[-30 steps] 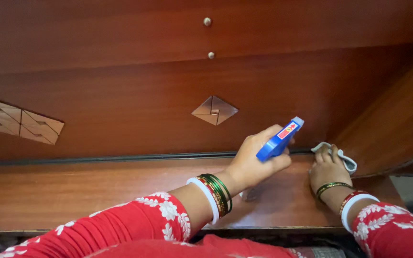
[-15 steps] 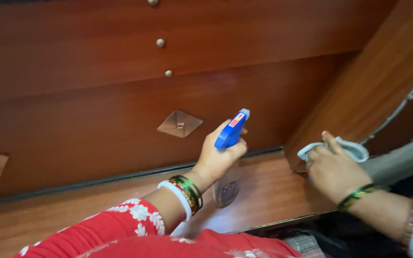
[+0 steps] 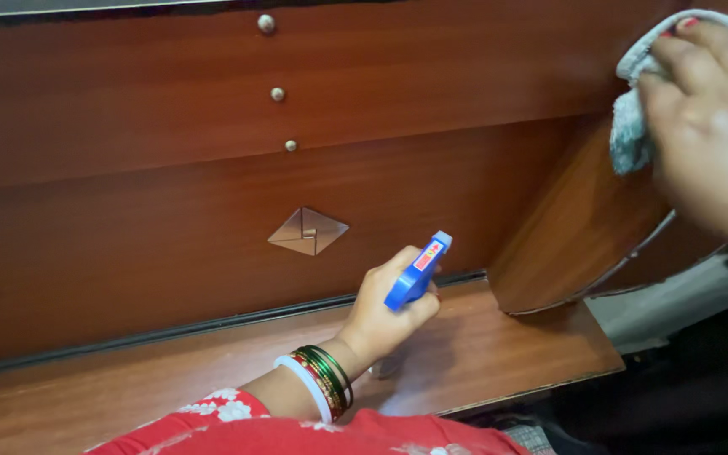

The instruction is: The person sprays cleaning liquid from a bottle onto a wooden headboard and wipes the surface and mirrored diamond accents with a cloth.

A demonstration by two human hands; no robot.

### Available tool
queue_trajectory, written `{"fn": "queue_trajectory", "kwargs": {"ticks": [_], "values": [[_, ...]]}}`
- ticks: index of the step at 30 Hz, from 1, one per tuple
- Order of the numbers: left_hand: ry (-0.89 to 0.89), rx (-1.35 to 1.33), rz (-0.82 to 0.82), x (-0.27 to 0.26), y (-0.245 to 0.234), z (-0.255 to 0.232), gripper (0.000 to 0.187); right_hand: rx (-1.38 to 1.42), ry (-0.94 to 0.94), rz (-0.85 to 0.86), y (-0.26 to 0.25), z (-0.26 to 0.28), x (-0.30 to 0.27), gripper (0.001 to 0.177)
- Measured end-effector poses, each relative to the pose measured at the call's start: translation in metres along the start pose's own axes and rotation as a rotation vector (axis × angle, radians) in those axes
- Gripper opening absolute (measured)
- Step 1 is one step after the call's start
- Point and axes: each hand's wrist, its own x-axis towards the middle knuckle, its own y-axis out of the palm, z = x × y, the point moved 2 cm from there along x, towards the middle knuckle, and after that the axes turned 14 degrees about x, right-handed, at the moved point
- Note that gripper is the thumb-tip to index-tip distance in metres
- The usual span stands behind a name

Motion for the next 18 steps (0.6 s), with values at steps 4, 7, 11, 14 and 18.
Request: {"fn": "queue_trajectory", "kwargs": {"ticks": [4,7,11,14,18], "values": [[-0.004,0.019,-0.007,-0.001,0.002,0.001,0.028,-0.272,0.051,0.035,-0.013,0.040,-0.011,0.039],[-0.013,0.005,-0.008,-0.002,0.002,0.001,0.029,-0.210,0.048,0.234,-0.012,0.063,-0.012,0.044],[-0.014,-0.004,-0.020,-0.002,0.002,0.000,0.028,-0.098,-0.044,0.432,0.019,0.110,-0.033,0.051],[-0.033,-0.001,-0.028,-0.005,0.002,0.000,0.029,0.063,-0.018,0.391,0.037,0.129,-0.048,0.050],[-0.029,-0.033,-0.001,-0.004,0.001,0.002,0.031,0.407,0.155,0.351,0.037,0.127,-0.044,0.033]]}}
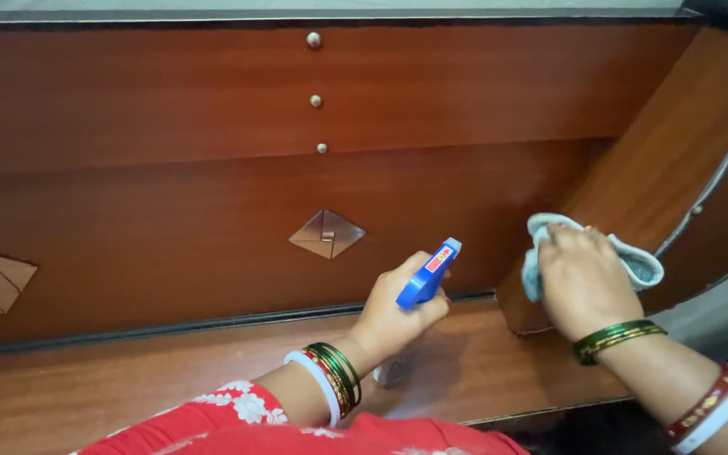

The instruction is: The person sprays cleaning liquid from a bottle onto a wooden headboard and wipes the surface and mirrored diamond accents with a cloth.

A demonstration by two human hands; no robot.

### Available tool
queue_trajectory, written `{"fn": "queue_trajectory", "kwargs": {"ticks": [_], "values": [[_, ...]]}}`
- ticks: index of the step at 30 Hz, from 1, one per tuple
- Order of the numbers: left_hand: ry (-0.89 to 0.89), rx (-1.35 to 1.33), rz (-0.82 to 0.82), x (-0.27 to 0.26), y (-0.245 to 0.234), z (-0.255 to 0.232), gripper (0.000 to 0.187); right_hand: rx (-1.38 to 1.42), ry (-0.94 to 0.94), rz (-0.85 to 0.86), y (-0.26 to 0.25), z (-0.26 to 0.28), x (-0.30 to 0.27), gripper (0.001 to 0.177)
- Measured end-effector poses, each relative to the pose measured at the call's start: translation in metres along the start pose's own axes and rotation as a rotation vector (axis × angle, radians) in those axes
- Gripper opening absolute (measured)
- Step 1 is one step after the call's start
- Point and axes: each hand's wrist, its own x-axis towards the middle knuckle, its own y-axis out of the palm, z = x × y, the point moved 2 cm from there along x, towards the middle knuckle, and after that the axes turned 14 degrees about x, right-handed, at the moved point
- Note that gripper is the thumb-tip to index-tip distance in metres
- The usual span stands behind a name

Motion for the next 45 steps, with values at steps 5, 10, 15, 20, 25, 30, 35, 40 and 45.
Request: {"fn": "queue_trajectory", "kwargs": {"ticks": [5,10,15,20,25,30,35,40,45], "values": [[-0.014,0.046,-0.011,0.001,0.000,-0.003,0.031,0.539,0.151,-0.469,-0.066,-0.007,0.001,0.038],[-0.059,0.071,0.001,0.000,0.000,-0.006,0.031,0.590,-0.019,-0.880,-0.130,-0.028,0.011,0.042],[-0.027,0.048,-0.016,-0.001,0.002,-0.006,0.031,0.996,0.213,-0.734,-0.127,-0.064,0.061,0.034],[-0.013,0.056,-0.010,0.002,0.002,-0.004,0.032,0.406,-0.195,-0.881,-0.112,-0.050,0.093,0.043],[-0.019,0.044,-0.027,0.000,0.003,-0.003,0.030,0.571,-0.312,-0.843,-0.126,0.018,0.112,0.046],[-0.001,0.094,-0.036,0.000,0.001,-0.001,0.030,0.662,-0.463,-0.892,-0.144,0.118,0.120,0.058],[0.010,0.120,-0.044,0.001,0.000,0.002,0.028,0.714,-0.518,-0.900,-0.155,0.135,0.114,0.057],[-0.013,0.103,-0.025,-0.001,0.000,0.000,0.029,0.612,-0.474,-0.825,-0.136,0.090,0.114,0.059],[-0.021,0.070,-0.021,-0.002,0.000,-0.001,0.031,0.343,-0.313,-0.815,-0.105,-0.010,0.108,0.039]]}}
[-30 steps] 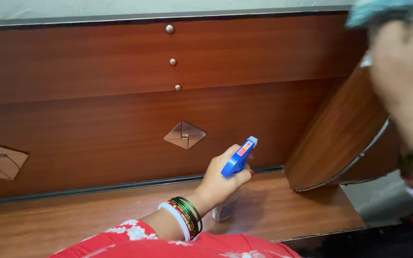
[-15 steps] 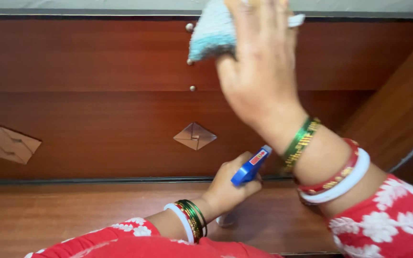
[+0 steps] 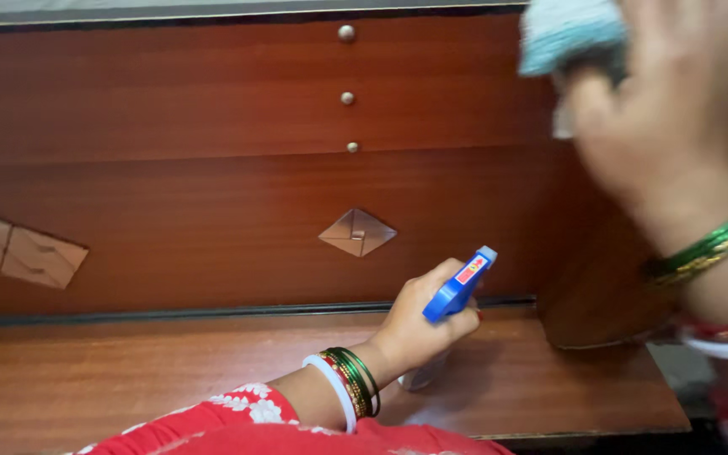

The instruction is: The person sprays cleaning liquid from a bottle onto a wooden headboard and wipes the surface and mirrored diamond accents with a cloth.

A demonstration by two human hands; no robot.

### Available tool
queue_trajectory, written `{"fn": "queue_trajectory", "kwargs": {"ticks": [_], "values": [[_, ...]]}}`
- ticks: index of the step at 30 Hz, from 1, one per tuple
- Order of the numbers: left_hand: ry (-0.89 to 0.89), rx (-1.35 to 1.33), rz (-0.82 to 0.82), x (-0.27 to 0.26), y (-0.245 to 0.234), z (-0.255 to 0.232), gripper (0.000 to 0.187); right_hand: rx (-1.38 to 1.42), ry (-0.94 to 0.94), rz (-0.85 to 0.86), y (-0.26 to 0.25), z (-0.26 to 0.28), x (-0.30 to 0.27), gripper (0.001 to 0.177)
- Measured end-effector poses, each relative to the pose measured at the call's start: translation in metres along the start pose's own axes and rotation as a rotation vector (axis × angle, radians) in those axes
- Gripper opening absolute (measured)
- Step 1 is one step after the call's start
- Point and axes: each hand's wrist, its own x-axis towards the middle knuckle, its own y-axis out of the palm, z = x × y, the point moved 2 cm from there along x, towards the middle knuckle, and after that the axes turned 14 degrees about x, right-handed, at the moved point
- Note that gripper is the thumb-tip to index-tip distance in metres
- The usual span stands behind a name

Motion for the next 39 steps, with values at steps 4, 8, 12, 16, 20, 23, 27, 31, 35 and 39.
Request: {"fn": "queue_trajectory", "kwargs": {"ticks": [4,8,12,16,20,23,27,31,35,39], "values": [[0.009,-0.020,0.007,0.002,0.000,-0.002,0.029,0.382,0.532,-0.002,-0.022,-0.038,-0.011,0.032],[0.000,-0.030,0.002,0.000,0.000,-0.004,0.029,0.393,0.607,0.070,-0.036,-0.028,-0.011,0.039],[0.013,-0.023,-0.013,-0.001,0.001,-0.006,0.029,-0.061,0.242,0.024,-0.024,-0.012,-0.033,0.078],[0.022,-0.011,-0.024,-0.001,0.001,-0.006,0.028,0.031,0.397,-0.049,-0.001,-0.008,-0.063,0.093],[0.012,-0.018,-0.027,-0.001,0.002,-0.005,0.028,0.070,0.517,-0.018,0.011,0.004,-0.091,0.091],[0.024,-0.030,-0.034,-0.002,0.004,-0.004,0.029,0.149,0.545,-0.016,0.008,0.017,-0.110,0.087],[0.007,0.022,-0.021,-0.001,0.007,-0.005,0.029,0.631,0.770,-0.198,-0.001,0.018,-0.123,0.057],[0.075,0.017,0.034,-0.005,0.009,-0.013,0.032,1.432,1.216,-0.551,-0.004,0.020,-0.135,0.039],[0.286,0.171,0.020,-0.020,0.013,-0.034,0.035,1.652,1.607,-0.695,-0.005,0.034,-0.146,0.044],[0.432,0.307,-0.060,-0.025,0.013,-0.051,0.036,1.774,1.663,-0.456,0.005,0.055,-0.158,0.044]]}}
